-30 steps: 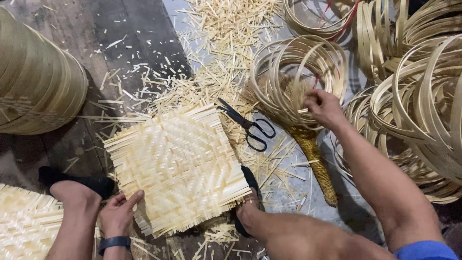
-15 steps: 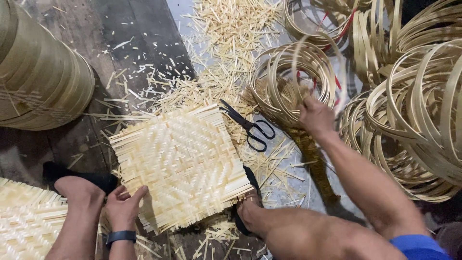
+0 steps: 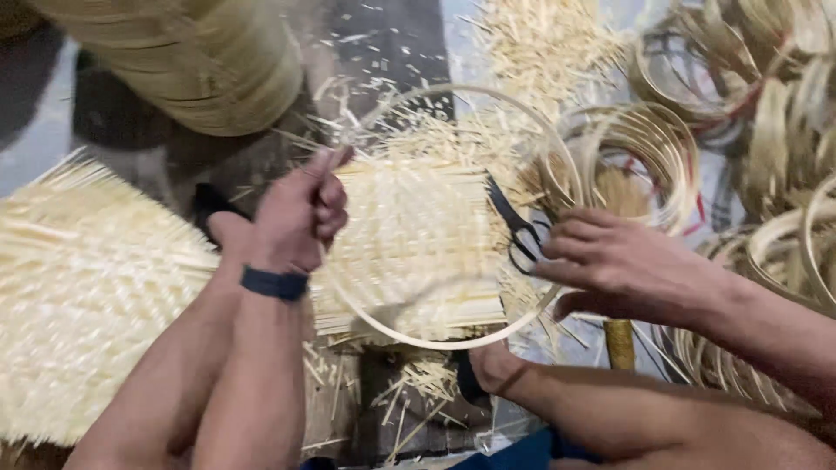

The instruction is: The person sits on the floor assembling round woven bamboo trays. They press a woven bamboo sheet into a bamboo rim, trim excess strips with scissors, shape the assembly on a round wooden form, and stack the finished tray with others.

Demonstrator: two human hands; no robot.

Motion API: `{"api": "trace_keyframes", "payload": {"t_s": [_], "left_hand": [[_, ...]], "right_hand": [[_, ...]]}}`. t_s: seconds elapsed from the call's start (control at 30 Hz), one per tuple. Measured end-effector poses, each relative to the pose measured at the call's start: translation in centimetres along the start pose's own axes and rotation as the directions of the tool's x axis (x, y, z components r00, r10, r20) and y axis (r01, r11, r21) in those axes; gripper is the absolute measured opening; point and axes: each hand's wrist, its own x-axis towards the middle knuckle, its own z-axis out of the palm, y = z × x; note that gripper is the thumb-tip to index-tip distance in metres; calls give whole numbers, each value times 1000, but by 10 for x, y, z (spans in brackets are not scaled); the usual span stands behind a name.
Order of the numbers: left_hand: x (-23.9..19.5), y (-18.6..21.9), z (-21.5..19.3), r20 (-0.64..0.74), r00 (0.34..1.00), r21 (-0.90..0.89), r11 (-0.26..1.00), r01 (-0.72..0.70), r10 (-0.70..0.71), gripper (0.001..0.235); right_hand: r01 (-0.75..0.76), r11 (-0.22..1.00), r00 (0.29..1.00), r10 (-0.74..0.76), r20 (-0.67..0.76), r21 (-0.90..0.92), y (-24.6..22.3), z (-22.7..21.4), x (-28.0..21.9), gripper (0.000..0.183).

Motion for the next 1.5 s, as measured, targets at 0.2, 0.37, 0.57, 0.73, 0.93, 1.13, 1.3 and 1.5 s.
{"api": "trace_keyframes", "payload": {"t_s": [0.2,0.37,0.57,0.73,0.93,1.13,1.3,1.5], "left_hand": [[-57,-48,20,-18,997,187,980,-70,74,39],[-77,-50,26,-27,1000,162,987,5,-1,37],[-63,-43,43,203,941,325,925,196,-270,75],[-64,-60,46,69,988,316,943,107,-135,70],[-49,-70,18,128,992,252,967,-28,-5,54],[-36,-63,-27,-28,963,-458,853,-251,268,38],[-38,-18,-10,-32,997,-170,983,-69,65,34],[-29,-2,-10,-70,997,120,992,36,-28,37]], "right_hand": [[-190,981,800,181,-572,46,2,-23,88,45],[-103,950,801,254,-542,293,-16,8,119,24],[7,997,811,42,-583,81,-58,-13,140,12],[-84,988,742,150,-654,132,-61,-1,141,4],[-393,674,718,650,-248,626,-17,11,117,29],[391,-412,453,864,218,823,9,41,39,40],[357,-404,480,853,206,842,-4,50,34,33],[41,-281,551,807,213,959,6,66,22,38]]}}
